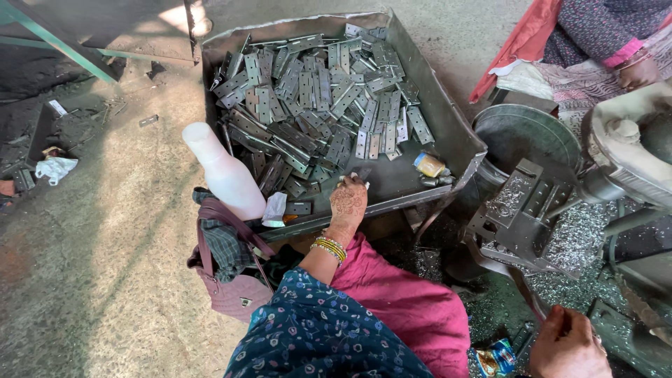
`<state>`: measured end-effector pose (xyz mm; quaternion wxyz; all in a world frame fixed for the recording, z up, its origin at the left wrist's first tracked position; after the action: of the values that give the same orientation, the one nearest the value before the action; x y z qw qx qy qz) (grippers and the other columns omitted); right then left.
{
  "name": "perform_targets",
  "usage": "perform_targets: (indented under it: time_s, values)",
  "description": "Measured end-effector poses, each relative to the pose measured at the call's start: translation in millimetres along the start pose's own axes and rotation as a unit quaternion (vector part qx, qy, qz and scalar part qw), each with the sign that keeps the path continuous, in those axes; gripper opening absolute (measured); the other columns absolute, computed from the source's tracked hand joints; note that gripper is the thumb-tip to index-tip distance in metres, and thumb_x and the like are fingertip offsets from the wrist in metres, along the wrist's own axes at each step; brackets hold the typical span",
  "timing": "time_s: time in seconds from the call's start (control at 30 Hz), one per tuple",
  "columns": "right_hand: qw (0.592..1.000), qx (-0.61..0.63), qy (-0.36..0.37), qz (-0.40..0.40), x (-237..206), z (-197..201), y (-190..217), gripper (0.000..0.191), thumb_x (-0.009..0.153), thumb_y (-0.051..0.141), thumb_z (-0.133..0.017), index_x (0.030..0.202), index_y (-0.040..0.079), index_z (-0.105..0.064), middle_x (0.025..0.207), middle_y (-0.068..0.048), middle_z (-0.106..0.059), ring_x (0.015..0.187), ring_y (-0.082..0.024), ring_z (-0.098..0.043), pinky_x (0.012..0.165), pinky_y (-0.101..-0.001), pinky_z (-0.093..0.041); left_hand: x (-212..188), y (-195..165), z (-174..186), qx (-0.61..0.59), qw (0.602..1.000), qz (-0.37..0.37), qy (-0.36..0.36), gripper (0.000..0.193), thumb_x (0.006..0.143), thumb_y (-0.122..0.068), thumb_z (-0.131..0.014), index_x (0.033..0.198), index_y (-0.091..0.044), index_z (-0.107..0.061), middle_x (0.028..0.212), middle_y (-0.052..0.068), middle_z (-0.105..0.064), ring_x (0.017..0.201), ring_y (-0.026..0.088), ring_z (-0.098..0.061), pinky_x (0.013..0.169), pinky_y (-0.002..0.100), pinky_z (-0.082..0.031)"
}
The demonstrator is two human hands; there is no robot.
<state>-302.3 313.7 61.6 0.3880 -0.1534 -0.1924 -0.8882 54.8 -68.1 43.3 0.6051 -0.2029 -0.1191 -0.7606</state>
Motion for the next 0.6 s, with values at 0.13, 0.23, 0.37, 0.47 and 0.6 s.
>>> perform_targets:
  time_s: [0.13,0.23,0.37,0.47,0.6]
  values:
    - [1.0,-0.013,-0.027,0.006,-2.3,3.4,2.3,0.029,0.115,0.035,-0.06,0.102,0.013,-0.073,0.081,-0.011,-0.074,0.074,-0.025,-0.074,0.07,-0.0369,-0.059,5.9,5.1,6.3,-0.021,1.0,0.012,0.006,0.01,0.098,-0.011,-0.057,0.101,-0.006,-0.065,0.09,0.015,-0.072,0.082,0.028,-0.076,0.064,0.039,-0.062]
    - [0.999,0.0,-0.032,0.006,-4.8,3.1,3.1,0.027,0.118,0.033,-0.061,0.103,0.013,-0.074,0.081,-0.011,-0.073,0.075,-0.025,-0.074,0.071,-0.0372,-0.059,5.0,5.2,5.5,-0.089,0.995,0.012,0.049,0.017,0.096,-0.02,-0.058,0.1,-0.005,-0.065,0.087,0.015,-0.073,0.083,0.031,-0.076,0.067,0.043,-0.061]
    - [0.999,0.011,-0.034,0.012,-6.3,2.3,1.8,0.027,0.116,0.033,-0.06,0.105,0.013,-0.074,0.082,-0.011,-0.073,0.076,-0.025,-0.074,0.071,-0.0371,-0.058,-0.1,1.6,12.5,-0.028,0.998,-0.027,0.042,0.017,0.094,-0.011,-0.055,0.106,-0.007,-0.066,0.091,0.016,-0.073,0.081,0.031,-0.076,0.066,0.041,-0.062]
    - [0.999,0.016,-0.027,0.016,-5.5,1.7,1.3,0.028,0.112,0.032,-0.057,0.103,0.011,-0.073,0.082,-0.011,-0.073,0.075,-0.025,-0.074,0.07,-0.0367,-0.058,4.5,12.8,13.8,-0.073,0.995,-0.007,0.067,0.021,0.095,-0.01,-0.053,0.111,-0.007,-0.067,0.089,0.016,-0.074,0.081,0.033,-0.076,0.069,0.044,-0.061]
    - [1.0,0.013,-0.019,-0.004,-3.9,4.3,4.0,0.027,0.115,0.03,-0.062,0.103,0.009,-0.074,0.079,-0.013,-0.073,0.073,-0.026,-0.075,0.069,-0.0376,-0.058,3.1,19.7,8.8,-0.127,0.984,0.019,0.123,0.022,0.102,-0.016,-0.049,0.108,-0.01,-0.07,0.089,0.017,-0.075,0.085,0.036,-0.074,0.074,0.05,-0.059]
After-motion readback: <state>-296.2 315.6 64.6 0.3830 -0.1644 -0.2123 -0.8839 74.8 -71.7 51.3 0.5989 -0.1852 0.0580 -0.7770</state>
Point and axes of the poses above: each hand's wrist, its own x-axis towards the middle knuckle, its own z-axis out of the back of the hand, y = z × x, the point moved 7 cm from there along x, towards the middle knuckle
